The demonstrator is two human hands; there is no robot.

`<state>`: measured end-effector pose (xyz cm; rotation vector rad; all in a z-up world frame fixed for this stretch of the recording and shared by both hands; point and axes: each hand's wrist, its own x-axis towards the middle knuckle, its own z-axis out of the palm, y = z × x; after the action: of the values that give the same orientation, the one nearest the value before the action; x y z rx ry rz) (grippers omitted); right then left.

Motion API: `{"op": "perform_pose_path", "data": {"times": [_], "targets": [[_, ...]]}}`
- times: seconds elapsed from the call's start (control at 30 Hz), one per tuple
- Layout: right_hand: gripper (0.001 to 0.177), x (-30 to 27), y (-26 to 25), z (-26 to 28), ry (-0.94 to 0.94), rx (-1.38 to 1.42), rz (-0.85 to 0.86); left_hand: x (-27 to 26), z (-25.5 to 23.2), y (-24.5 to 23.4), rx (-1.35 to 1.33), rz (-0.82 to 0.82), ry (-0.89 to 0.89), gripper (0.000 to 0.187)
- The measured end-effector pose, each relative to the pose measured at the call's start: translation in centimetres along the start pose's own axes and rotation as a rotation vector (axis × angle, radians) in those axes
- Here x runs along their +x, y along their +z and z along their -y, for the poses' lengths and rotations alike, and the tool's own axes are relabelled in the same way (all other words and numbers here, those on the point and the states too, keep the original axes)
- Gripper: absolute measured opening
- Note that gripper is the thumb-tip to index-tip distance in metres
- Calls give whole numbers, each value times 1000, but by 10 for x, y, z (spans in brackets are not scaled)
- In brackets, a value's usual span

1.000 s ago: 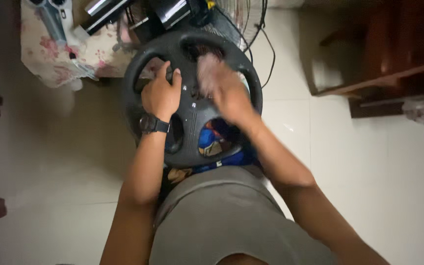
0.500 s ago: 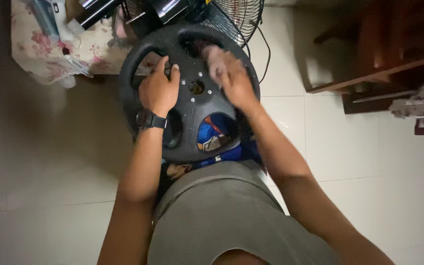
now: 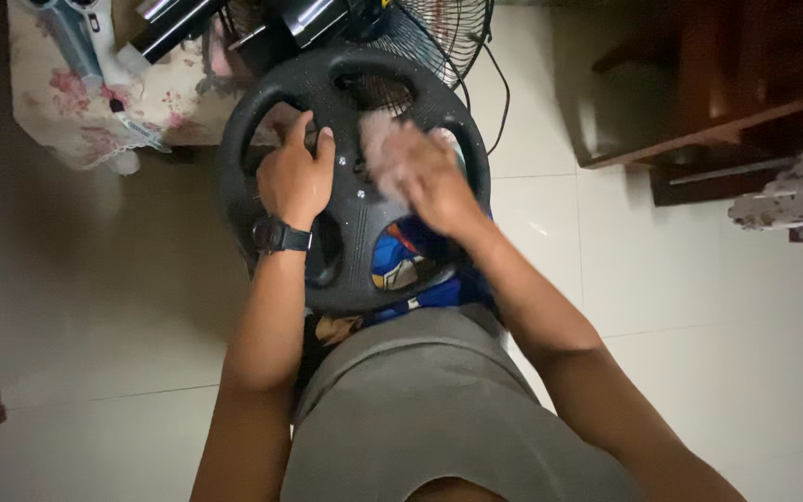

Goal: The person uses a screwdriver to tighten screws on a black plastic fan guard held on their lap, then wipes the guard with a cloth. The person works on multiple screw holes around the guard and finishes by cleaning its surface.

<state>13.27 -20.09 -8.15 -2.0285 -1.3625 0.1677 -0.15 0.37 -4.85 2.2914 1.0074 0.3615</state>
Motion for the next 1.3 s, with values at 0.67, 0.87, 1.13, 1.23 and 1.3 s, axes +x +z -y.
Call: {"op": "perform_pose_path", "data": {"times": [0.67,0.87,1.13,1.23,1.3], "targets": [[42,-9,3,29,27,-6,-65,0,-6,-6,-2,83,-88,48],[34,24,-9,-51,265,-290,-50,-1,-1,-3,-30,-7,47,47],[39,29,-16,-55,213,-103,-15,1,-1,-4,-35,-8,23,48],[35,11,-9,-18,78,52,-10,4,-4,-6,-40,25,-29,49],[38,-9,-6,5,20,119,-7,1,-5,-7,-34,66,-90,49]]}}
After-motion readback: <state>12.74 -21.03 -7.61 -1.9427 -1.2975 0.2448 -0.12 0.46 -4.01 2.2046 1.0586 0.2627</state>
